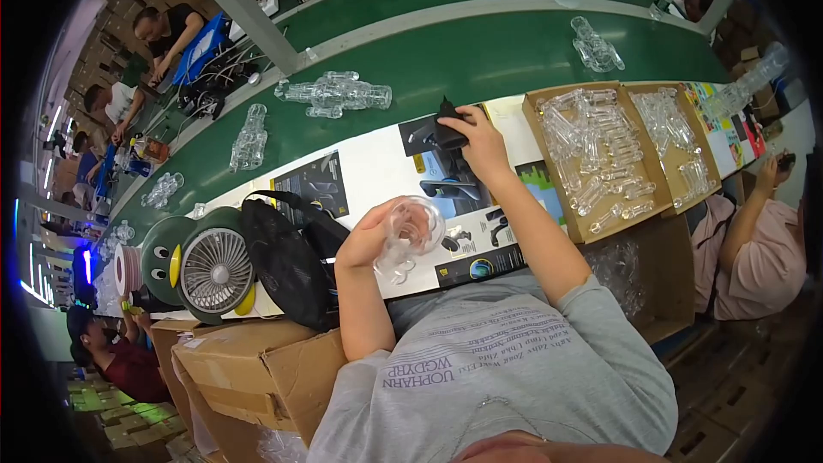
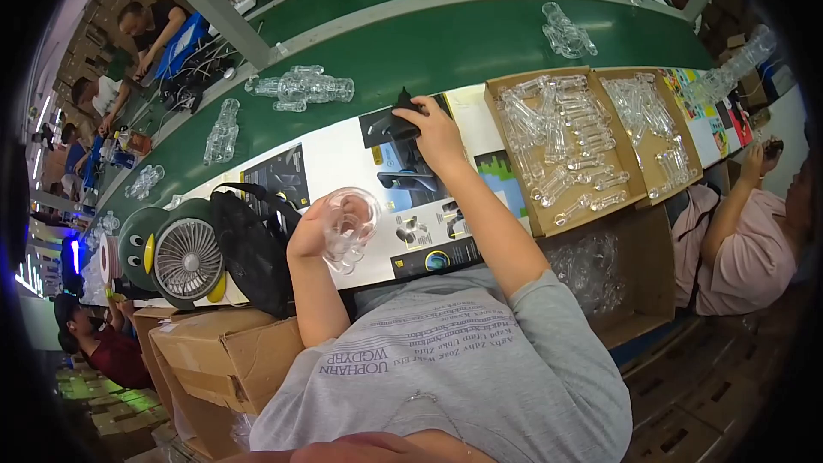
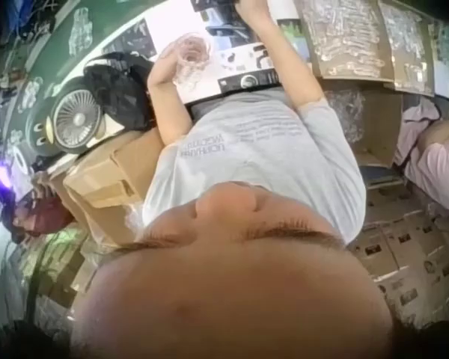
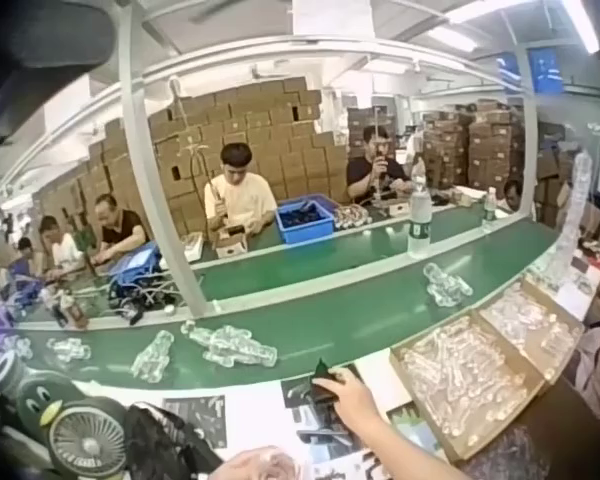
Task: Assembling plastic components, applying liquid from a squeeze bottle, and packaging them into plastic bags on an assembly line.
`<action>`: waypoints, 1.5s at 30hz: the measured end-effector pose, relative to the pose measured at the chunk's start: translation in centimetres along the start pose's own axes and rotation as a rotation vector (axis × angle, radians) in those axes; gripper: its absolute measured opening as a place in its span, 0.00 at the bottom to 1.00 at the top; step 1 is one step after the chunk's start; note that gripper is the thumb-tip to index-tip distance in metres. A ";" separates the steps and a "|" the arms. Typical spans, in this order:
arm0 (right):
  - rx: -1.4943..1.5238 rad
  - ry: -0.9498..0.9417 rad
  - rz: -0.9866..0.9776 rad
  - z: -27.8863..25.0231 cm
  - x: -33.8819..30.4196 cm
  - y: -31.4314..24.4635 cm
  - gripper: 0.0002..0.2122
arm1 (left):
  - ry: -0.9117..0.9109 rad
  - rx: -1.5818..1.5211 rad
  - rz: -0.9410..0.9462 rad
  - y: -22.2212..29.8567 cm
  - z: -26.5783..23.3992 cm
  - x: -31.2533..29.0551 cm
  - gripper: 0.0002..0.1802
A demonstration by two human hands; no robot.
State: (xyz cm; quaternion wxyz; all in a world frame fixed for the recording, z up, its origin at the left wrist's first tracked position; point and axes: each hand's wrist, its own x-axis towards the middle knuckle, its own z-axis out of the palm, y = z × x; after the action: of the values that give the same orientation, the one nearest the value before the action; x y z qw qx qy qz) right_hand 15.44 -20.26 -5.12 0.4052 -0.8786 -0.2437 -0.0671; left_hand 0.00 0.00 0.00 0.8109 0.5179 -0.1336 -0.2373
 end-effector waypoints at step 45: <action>0.952 -0.292 0.163 -6.6 -4.3 -8.4 0.20 | 1.790 0.304 0.375 16.3 -35.1 -7.4 0.23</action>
State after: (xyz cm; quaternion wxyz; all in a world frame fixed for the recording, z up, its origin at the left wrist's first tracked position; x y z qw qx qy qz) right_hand 8.19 -22.13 3.55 0.7266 -0.6127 -0.2318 0.2071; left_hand 13.90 36.86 -0.08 0.5604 0.5788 0.4311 0.4063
